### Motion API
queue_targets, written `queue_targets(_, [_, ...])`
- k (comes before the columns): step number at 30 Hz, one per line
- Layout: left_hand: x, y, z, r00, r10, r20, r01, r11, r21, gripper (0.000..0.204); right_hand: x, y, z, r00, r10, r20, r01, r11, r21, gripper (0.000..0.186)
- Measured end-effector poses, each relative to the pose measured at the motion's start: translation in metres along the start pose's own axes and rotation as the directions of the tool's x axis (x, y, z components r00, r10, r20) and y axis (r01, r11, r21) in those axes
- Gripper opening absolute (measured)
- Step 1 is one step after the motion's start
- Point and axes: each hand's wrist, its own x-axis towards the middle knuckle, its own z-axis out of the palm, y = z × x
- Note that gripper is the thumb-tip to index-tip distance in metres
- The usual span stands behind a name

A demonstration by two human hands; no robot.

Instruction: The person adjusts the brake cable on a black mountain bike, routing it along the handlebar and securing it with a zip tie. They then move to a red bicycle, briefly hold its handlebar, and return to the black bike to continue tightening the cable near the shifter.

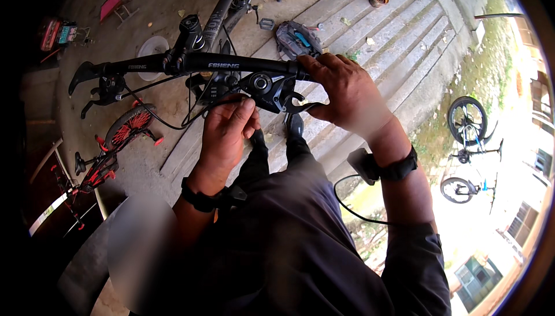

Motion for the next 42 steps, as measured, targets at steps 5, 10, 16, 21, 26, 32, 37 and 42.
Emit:
queue_targets(5, [-0.0006,0.0003,0.0019,1.0,-0.011,0.002,0.011,0.999,-0.036,0.016,0.0009,0.0005,0.0002,1.0,-0.004,0.001,0.004,1.0,-0.002,0.082])
queue_targets(10, [-0.0005,0.002,0.0006,0.999,-0.043,-0.009,0.043,0.998,0.042,0.016,0.0004,0.001,0.0012,1.0,-0.007,-0.008,0.007,1.0,-0.004,0.082])
queue_targets(16, [-0.0021,0.0003,0.0034,0.999,0.045,-0.008,-0.044,0.998,0.047,0.016,0.0017,0.0002,0.0002,1.0,0.009,0.008,-0.009,1.0,0.001,0.082])
queue_targets(21, [-0.0025,0.0005,0.001,1.0,-0.004,0.002,0.004,1.0,0.002,0.016,0.0019,-0.0004,-0.0001,1.0,0.013,0.009,-0.013,1.0,0.002,0.082])
queue_targets(26, [-0.0028,0.0002,-0.0022,1.0,-0.011,0.001,0.011,1.0,0.029,0.016,0.0013,-0.0018,-0.0002,1.0,0.017,0.016,-0.016,1.0,-0.019,0.083])
queue_targets(32, [-0.0034,-0.0007,0.0003,0.999,0.044,0.009,-0.044,0.999,0.013,0.016,0.0018,-0.0026,-0.0025,0.999,0.029,0.031,-0.029,1.0,0.0,0.083])
queue_targets(37, [-0.0053,0.0035,-0.0013,1.0,0.006,-0.007,-0.007,0.999,-0.052,0.015,0.0011,-0.0033,-0.0023,0.999,0.029,0.024,-0.028,1.0,-0.011,0.085])
queue_targets(42, [-0.0036,-0.0013,-0.0014,0.999,0.021,-0.035,-0.024,0.997,-0.079,0.017,0.0002,-0.0013,-0.0003,0.999,0.023,0.025,-0.023,1.0,0.0,0.083])
